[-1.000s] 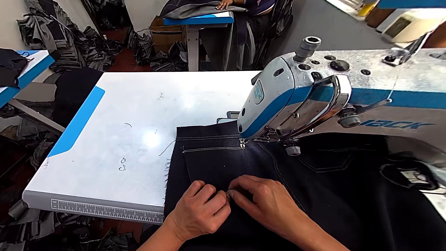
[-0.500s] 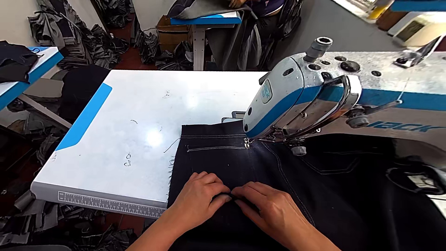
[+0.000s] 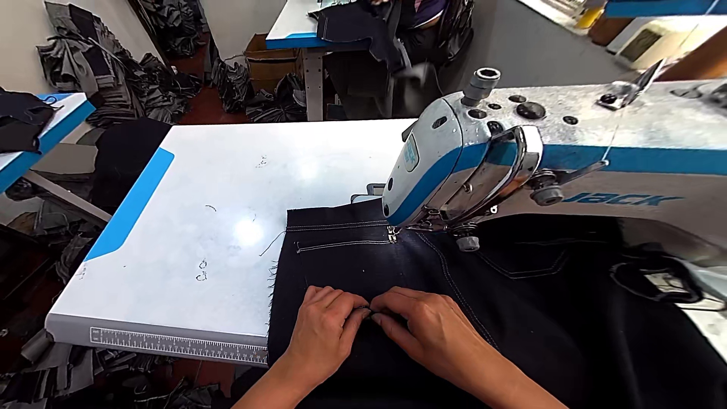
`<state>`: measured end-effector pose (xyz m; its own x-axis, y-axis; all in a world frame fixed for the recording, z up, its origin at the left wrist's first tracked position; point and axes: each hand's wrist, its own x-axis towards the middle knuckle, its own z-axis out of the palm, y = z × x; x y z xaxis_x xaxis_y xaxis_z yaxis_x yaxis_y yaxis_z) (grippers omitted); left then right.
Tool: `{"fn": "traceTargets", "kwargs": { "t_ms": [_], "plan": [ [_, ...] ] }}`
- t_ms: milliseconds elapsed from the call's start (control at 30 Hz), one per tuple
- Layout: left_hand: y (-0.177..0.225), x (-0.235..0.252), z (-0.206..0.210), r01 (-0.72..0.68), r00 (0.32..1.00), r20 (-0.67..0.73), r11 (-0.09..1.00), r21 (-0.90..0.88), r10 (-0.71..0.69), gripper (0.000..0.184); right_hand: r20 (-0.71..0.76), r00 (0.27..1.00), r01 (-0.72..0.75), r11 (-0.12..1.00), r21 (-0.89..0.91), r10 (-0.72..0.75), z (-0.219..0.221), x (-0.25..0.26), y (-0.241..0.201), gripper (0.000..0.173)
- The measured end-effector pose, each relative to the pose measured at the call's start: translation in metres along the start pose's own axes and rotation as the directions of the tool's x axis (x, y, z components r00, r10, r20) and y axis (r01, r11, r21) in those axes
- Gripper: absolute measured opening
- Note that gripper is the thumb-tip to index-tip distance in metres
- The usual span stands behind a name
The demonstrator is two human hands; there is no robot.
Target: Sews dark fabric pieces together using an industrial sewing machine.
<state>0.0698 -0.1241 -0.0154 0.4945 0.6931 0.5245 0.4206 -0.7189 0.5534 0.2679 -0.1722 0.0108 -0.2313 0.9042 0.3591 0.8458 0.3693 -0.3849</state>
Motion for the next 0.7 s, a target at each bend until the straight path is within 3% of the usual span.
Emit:
{"fn": "traceTargets", "kwargs": {
  "t_ms": [133, 267, 433, 567, 633, 700],
  "plan": [
    [-0.005, -0.003, 0.000, -0.190, 0.969, -0.143, 0.976, 0.103, 0.203, 0.008, 0.043, 0.993, -0.111, 0.991, 0.079, 0.108, -0.003, 0.002, 0.001, 0.023],
    [-0.005, -0.003, -0.007, -0.405, 0.889, -0.077, 0.852, 0.333, 0.452, 0.017, 0.080, 0.986, -0.159, 0.976, 0.148, 0.148, -0.005, 0.001, 0.003, 0.023],
    [-0.006, -0.002, -0.012, -0.483, 0.842, -0.024, 0.774, 0.409, 0.538, 0.018, 0.035, 0.996, -0.087, 0.991, 0.103, 0.084, -0.004, -0.001, 0.002, 0.030],
    [-0.009, -0.004, -0.013, -0.442, 0.883, -0.020, 0.844, 0.302, 0.470, 0.015, -0.046, 0.998, -0.031, 0.999, 0.025, 0.032, 0.003, -0.003, 0.000, 0.029],
    [-0.009, -0.003, -0.015, -0.279, 0.960, -0.003, 0.953, 0.121, 0.281, 0.015, -0.088, 0.996, 0.012, 1.000, -0.018, -0.013, 0.006, -0.005, -0.002, 0.029],
    [-0.008, 0.002, -0.022, -0.069, 0.993, 0.090, 0.997, -0.030, 0.071, 0.033, -0.123, 0.991, 0.054, 0.997, -0.052, -0.060, 0.008, -0.008, -0.002, 0.029]
  ]
}}
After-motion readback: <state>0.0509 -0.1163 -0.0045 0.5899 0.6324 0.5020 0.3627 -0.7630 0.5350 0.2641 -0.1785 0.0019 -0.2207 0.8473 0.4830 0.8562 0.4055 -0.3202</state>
